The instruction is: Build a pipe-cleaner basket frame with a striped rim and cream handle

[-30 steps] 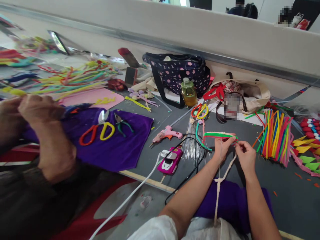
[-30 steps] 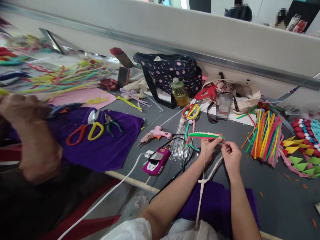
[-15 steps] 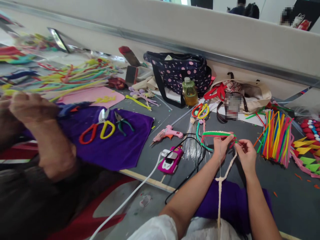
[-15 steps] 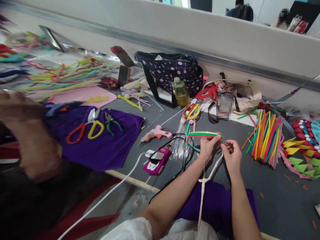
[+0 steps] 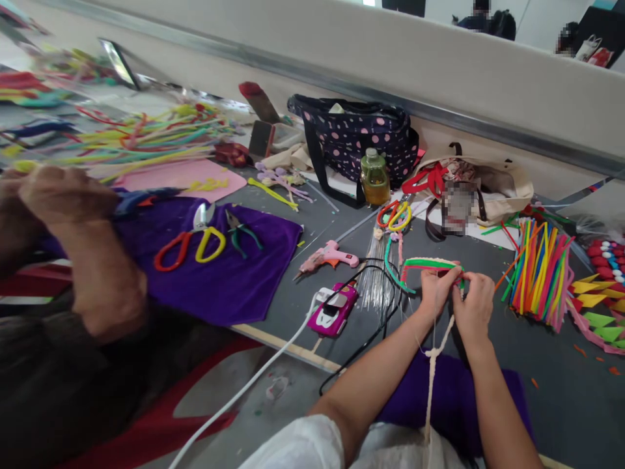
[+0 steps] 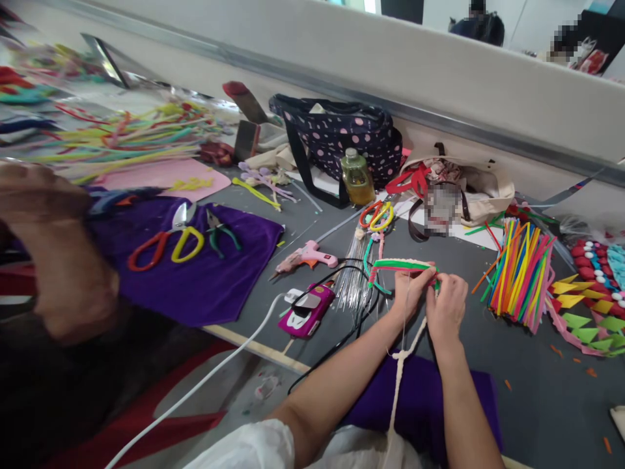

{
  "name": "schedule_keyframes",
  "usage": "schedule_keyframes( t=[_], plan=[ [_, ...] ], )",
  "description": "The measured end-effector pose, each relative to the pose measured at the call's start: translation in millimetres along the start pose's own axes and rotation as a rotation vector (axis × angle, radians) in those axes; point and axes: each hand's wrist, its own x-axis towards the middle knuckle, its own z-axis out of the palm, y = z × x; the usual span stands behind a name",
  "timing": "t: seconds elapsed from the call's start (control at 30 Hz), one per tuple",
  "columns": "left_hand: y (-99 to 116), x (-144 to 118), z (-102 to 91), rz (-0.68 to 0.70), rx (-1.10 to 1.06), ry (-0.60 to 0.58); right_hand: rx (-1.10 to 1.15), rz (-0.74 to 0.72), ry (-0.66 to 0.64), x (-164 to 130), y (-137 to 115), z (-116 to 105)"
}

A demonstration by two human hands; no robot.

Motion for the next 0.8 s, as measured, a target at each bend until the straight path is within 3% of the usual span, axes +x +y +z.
schedule_keyframes(
  t=[0.23, 0.4, 0.5, 0.8],
  plan=[
    [4.9, -1.2, -0.2, 0.005, -0.027, -0.014, -0.034, -0.123, 0.033, -1.5, -3.3, -5.8],
    [5.5, 2.3, -1.5, 0.036, -0.037, 0.027, 0.127, -0.066, 0.136, -1.5, -1.6, -4.9],
    [4.7, 4.1, -2.8, 0.031, -0.074, 0.007, 0.331, 0.090, 0.162, -0.9, -2.1, -4.6],
    [2.3, 3.3, -5.5, -0.028, -0.144, -0.072, 1.151, 0.797, 0.079, 1.9, 3.0, 3.8]
  ],
)
